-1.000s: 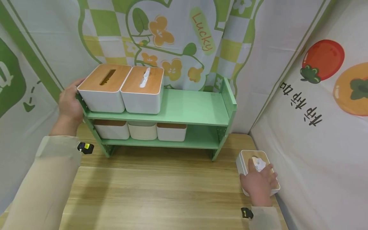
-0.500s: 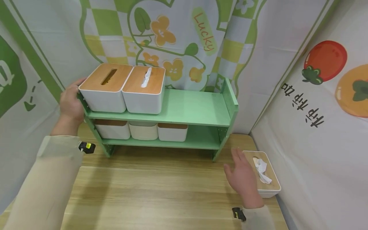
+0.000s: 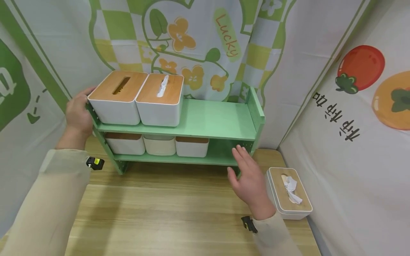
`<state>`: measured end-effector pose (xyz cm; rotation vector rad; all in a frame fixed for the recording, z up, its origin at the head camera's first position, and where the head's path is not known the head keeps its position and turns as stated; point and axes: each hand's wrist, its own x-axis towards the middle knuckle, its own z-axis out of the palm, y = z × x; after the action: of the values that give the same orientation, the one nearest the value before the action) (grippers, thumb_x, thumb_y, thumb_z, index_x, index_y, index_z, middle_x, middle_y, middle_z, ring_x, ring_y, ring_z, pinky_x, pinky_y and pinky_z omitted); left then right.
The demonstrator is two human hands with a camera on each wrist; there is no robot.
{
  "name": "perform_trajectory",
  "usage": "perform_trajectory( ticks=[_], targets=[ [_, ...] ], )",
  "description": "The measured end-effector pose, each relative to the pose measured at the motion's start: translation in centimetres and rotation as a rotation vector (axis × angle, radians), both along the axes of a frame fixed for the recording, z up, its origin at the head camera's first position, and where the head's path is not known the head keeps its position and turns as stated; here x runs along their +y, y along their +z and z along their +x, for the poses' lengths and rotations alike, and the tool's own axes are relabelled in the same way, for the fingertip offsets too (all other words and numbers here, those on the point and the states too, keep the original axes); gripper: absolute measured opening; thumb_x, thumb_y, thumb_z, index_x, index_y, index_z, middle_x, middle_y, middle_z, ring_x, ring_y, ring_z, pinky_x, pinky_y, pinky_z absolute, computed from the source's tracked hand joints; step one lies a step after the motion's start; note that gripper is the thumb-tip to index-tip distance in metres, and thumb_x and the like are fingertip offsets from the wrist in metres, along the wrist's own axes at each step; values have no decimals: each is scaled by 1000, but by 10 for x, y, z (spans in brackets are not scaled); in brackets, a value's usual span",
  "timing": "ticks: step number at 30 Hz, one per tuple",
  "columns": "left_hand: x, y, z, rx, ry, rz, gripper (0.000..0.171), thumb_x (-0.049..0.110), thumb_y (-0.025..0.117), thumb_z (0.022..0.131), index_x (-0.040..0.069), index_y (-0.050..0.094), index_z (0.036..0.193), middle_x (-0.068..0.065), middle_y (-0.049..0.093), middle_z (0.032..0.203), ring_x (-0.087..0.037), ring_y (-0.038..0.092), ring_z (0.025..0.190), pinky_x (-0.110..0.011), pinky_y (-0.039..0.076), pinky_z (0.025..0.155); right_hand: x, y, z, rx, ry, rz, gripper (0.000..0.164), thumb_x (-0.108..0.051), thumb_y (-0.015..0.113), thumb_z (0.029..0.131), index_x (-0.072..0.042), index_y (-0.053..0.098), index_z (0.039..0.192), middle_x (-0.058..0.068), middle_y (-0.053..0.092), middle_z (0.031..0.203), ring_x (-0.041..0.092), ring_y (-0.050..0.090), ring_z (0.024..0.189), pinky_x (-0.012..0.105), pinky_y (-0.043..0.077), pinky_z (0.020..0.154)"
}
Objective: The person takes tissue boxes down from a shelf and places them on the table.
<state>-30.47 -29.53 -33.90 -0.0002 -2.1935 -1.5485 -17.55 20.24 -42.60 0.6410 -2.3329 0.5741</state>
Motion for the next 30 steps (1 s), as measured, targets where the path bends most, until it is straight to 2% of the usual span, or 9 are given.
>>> perform_trajectory(
  ticks=[8,15,21,25,30],
  targets=[
    [-1,-5,-1,-35,-9,26,57,34,15,105,26,48,150,10,41,153,-8,28,140,-31,15,116,-24,20,-12,82,74,10,60,-19,66,91,1,49,145,18,46,149,33,40,138,55,39,104],
    [0,-5,-3,-23,-15,25,58,34,14,105,24,47,151,9,40,154,-8,28,140,-31,15,116,-55,44,-29,143,155,17,60,-19,67,90,3,50,143,21,47,147,34,40,137,47,34,110],
    [1,-3,-4,-18,-12,16,58,34,14,105,25,48,150,10,40,154,-7,29,140,-30,16,115,-81,66,-36,184,222,35,60,-17,65,91,6,49,143,23,47,145,35,39,138,44,30,113],
    [1,-1,-4,-4,-7,21,58,32,14,104,21,48,150,9,41,153,-5,30,138,-29,17,115,-96,81,-41,210,250,56,59,-18,63,92,7,48,143,24,47,145,34,38,138,43,28,114],
    [2,-1,-4,13,2,41,57,31,16,104,19,49,149,8,43,152,-4,33,136,-27,20,114,-114,95,-51,217,258,114,62,-17,68,91,9,47,143,25,45,147,36,37,139,43,26,115]
  ],
)
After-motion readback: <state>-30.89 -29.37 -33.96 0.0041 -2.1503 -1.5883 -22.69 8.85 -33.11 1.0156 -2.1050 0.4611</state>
